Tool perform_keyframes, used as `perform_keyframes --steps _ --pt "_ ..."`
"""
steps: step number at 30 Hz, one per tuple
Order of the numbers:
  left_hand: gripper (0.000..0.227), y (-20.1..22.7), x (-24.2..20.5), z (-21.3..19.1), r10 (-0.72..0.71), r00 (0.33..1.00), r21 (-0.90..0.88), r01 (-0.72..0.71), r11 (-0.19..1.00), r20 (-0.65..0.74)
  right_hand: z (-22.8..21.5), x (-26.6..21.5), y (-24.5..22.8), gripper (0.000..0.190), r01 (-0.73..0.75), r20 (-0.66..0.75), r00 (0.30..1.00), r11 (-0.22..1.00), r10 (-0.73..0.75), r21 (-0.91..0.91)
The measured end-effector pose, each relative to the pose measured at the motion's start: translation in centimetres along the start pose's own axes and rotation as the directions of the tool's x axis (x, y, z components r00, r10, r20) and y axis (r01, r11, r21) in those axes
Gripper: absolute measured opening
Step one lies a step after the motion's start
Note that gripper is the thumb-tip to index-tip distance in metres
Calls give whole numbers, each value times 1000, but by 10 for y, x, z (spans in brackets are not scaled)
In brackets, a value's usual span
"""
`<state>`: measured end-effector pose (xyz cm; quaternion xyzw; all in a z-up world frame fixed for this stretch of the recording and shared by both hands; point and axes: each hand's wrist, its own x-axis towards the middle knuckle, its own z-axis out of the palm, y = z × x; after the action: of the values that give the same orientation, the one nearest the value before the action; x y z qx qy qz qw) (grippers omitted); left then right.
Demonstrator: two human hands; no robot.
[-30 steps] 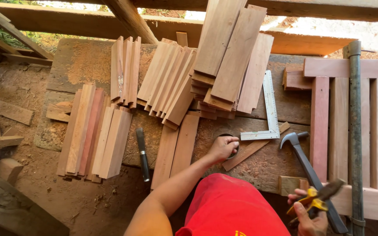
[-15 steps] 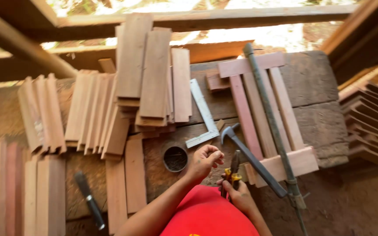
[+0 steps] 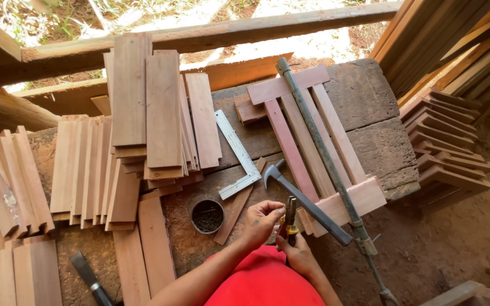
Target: The person assembles wooden louver-style frames on a rough workbench. They position slats inside a frame, use a long bar clamp to hold the assembly, hammer nails into the slats, pull nails with pliers, and mark positions with a pencil while fitting pieces one at a time.
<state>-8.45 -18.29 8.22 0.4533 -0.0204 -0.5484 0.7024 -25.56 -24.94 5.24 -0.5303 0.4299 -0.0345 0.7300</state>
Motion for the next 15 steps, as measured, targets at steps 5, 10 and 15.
perform_keyframes --steps 5,10,15 --pt "13 -14 -3 -2 64 998 47 -64 997 5 -6 1 12 26 36 -26 999 996 -38 -86" --pt "14 -17 -4 -4 86 996 59 -87 994 16 -2 -5 -3 25 44 -44 998 982 -52 -182" --pt "14 25 -24 7 424 894 543 -431 721 146 8 -22 -40 43 242 -126 926 816 -356 -524"
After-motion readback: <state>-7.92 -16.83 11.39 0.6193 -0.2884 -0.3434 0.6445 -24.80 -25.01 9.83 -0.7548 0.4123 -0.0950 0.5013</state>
